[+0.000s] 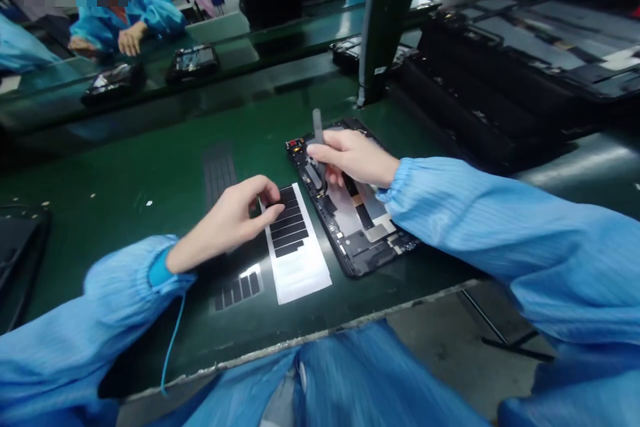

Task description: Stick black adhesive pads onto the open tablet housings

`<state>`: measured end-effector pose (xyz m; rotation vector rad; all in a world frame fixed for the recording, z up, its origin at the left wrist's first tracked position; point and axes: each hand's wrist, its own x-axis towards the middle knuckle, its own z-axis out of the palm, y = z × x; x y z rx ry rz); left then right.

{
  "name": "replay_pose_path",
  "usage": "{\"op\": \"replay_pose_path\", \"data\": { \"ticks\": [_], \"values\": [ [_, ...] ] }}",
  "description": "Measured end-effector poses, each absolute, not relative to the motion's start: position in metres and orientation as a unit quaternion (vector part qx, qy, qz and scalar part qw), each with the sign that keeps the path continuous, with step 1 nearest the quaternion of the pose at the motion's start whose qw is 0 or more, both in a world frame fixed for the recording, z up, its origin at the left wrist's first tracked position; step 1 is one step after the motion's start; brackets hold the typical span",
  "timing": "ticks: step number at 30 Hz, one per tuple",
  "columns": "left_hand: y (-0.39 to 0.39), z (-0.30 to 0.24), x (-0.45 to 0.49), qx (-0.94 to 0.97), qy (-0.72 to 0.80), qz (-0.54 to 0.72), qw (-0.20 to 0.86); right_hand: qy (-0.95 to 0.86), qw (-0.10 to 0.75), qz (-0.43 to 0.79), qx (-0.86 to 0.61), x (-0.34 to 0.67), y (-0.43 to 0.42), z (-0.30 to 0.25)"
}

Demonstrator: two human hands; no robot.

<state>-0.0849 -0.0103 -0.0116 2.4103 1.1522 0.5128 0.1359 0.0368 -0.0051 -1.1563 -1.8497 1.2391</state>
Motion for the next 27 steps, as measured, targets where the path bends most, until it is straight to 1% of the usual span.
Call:
{"op": "replay_pose_path", "data": {
  "ticks": [2,4,8,15,21,27],
  "values": [
    [-0.013,-0.025,-0.07,0.871,0.368,0.288,0.153,-0.693,0.283,0.499,-0.437,0.131,0.043,-0.012],
    [-0.015,-0.038,-0.062,0.882,0.325,0.315,0.132,-0.702,0.268,0.495,-0.437,0.123,0.046,-0.015],
    [-0.017,-0.049,-0.061,0.897,0.304,0.286,0.145,-0.719,0.267,0.452,-0.456,0.114,0.048,-0.017],
    [-0.019,-0.045,-0.062,0.908,0.288,0.27,0.143,-0.731,0.292,0.405,-0.465,0.116,0.048,-0.023],
    [-0.02,-0.046,-0.062,0.929,0.255,0.25,0.098,-0.727,0.299,0.396,-0.474,0.115,0.047,-0.021],
    [-0.019,-0.044,-0.062,0.936,0.254,0.219,0.11,-0.726,0.292,0.405,-0.473,0.116,0.047,-0.021]
  ]
}}
